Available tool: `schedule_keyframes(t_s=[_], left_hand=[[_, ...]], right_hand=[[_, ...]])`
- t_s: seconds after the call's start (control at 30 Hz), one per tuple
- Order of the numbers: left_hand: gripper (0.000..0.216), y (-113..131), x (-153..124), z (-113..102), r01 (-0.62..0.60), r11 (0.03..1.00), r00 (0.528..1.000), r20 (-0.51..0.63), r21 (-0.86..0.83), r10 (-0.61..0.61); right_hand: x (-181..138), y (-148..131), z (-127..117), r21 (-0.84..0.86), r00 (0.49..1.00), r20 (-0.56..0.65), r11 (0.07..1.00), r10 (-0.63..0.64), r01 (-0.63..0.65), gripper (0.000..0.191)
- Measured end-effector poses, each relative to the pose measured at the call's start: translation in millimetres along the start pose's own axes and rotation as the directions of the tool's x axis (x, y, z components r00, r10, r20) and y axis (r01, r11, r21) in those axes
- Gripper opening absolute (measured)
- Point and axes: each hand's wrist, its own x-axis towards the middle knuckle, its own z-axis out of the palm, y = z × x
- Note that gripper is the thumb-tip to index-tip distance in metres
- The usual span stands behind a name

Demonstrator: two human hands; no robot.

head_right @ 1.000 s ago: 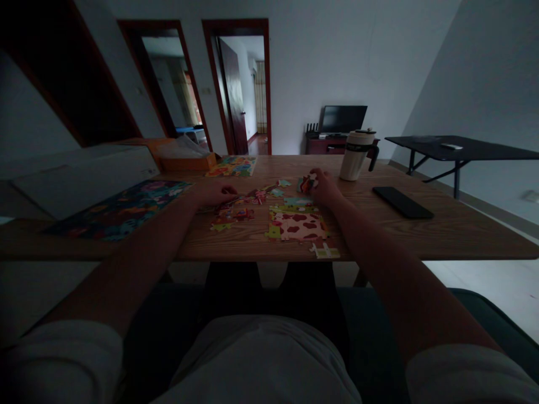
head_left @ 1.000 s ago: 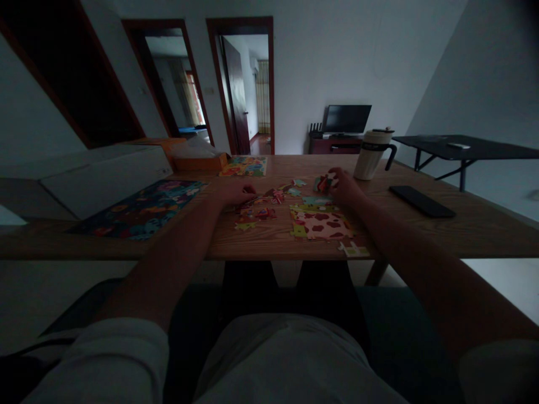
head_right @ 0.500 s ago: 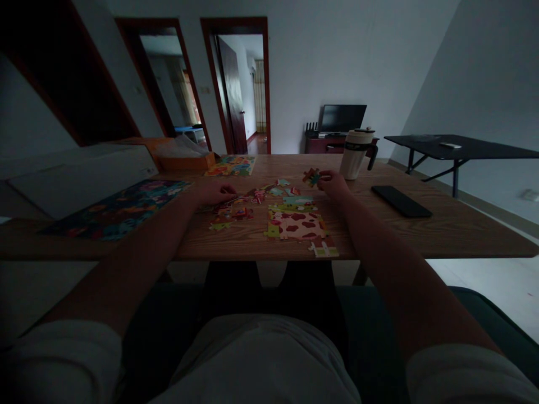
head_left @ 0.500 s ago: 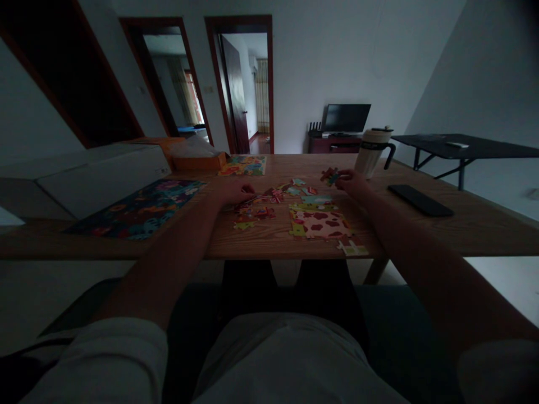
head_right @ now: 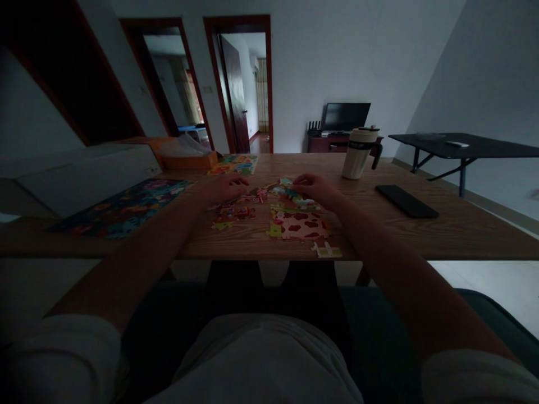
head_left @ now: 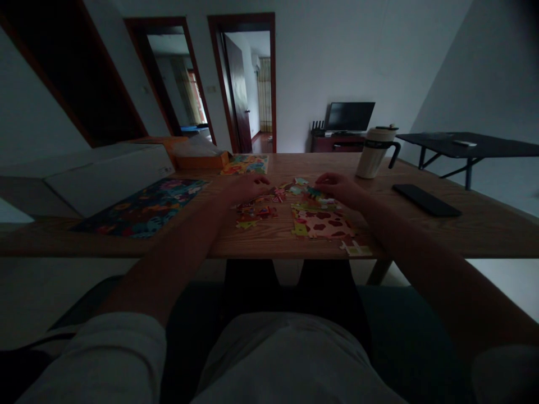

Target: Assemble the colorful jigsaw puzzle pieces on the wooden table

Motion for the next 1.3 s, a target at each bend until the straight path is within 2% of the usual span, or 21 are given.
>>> schedule_keyframes(t_s=[0.07,0.17,0.23,0.3,0.4,0.47,0.6,0.73,0.87,1.03,1.23,1.3], left_hand=[[0.042,16.7,-0.8,5.5,-0.110,0.991,0.993,0.045,-0.078,0.113],[0.047,36.6,-4.4,14.5,-0.198,0.966,0.957,0.180,-0.167,0.227],[0.054,44.1,-8.3,19.3,-0.231,0.958,0.931,0.246,-0.171,0.269],[0.060,47.3,-11.7,23.8,-0.264,0.953,0.913,0.279,-0.148,0.296],[0.062,48.6,-13.4,32.0,-0.307,0.948,0.898,0.304,-0.087,0.318],[0.061,49.8,-12.7,37.7,-0.338,0.940,0.895,0.295,-0.043,0.335],[0.053,52.5,-12.7,41.2,-0.367,0.930,0.891,0.276,-0.032,0.361],[0.048,46.8,-14.6,30.3,-0.318,0.945,0.881,0.342,-0.081,0.326],[0.055,36.9,-15.2,18.8,-0.290,0.951,0.855,0.415,-0.111,0.309],[0.059,34.5,-15.4,16.5,-0.298,0.950,0.846,0.435,-0.092,0.307],[0.061,27.0,-11.7,19.1,-0.316,0.945,0.849,0.421,-0.080,0.320],[0.061,24.7,-10.4,19.2,-0.326,0.942,0.845,0.420,-0.083,0.330]], right_hand=[[-6.8,-9.8,16.9,-0.098,0.993,0.100,0.993,-0.057,0.066,0.022],[-16.7,-22.8,38.9,-0.206,0.962,0.233,0.960,-0.142,0.191,0.016],[-19.5,-26.9,45.6,-0.247,0.943,0.264,0.932,-0.200,0.267,0.016],[-17.6,-25.4,45.0,-0.279,0.943,0.232,0.912,-0.239,0.300,0.018],[-10.6,-15.8,35.9,-0.365,0.966,0.123,0.894,-0.228,0.258,0.017],[-7.9,-9.6,29.6,-0.439,0.978,0.096,0.874,-0.187,0.210,0.017],[-9.6,-5.6,24.6,-0.534,0.976,0.184,0.822,-0.115,0.198,0.017],[-10.1,-5.0,24.4,-0.541,0.965,0.238,0.811,-0.106,0.222,0.015],[-8.4,-1.7,22.5,-0.508,0.961,0.249,0.828,-0.122,0.237,0.018],[-8.4,0.1,21.2,-0.499,0.959,0.255,0.832,-0.127,0.243,0.018],[-10.8,-3.8,20.7,-0.528,0.964,0.267,0.834,-0.017,0.160,0.029],[-12.3,-6.7,20.8,-0.543,0.962,0.274,0.822,-0.021,0.172,0.029]])
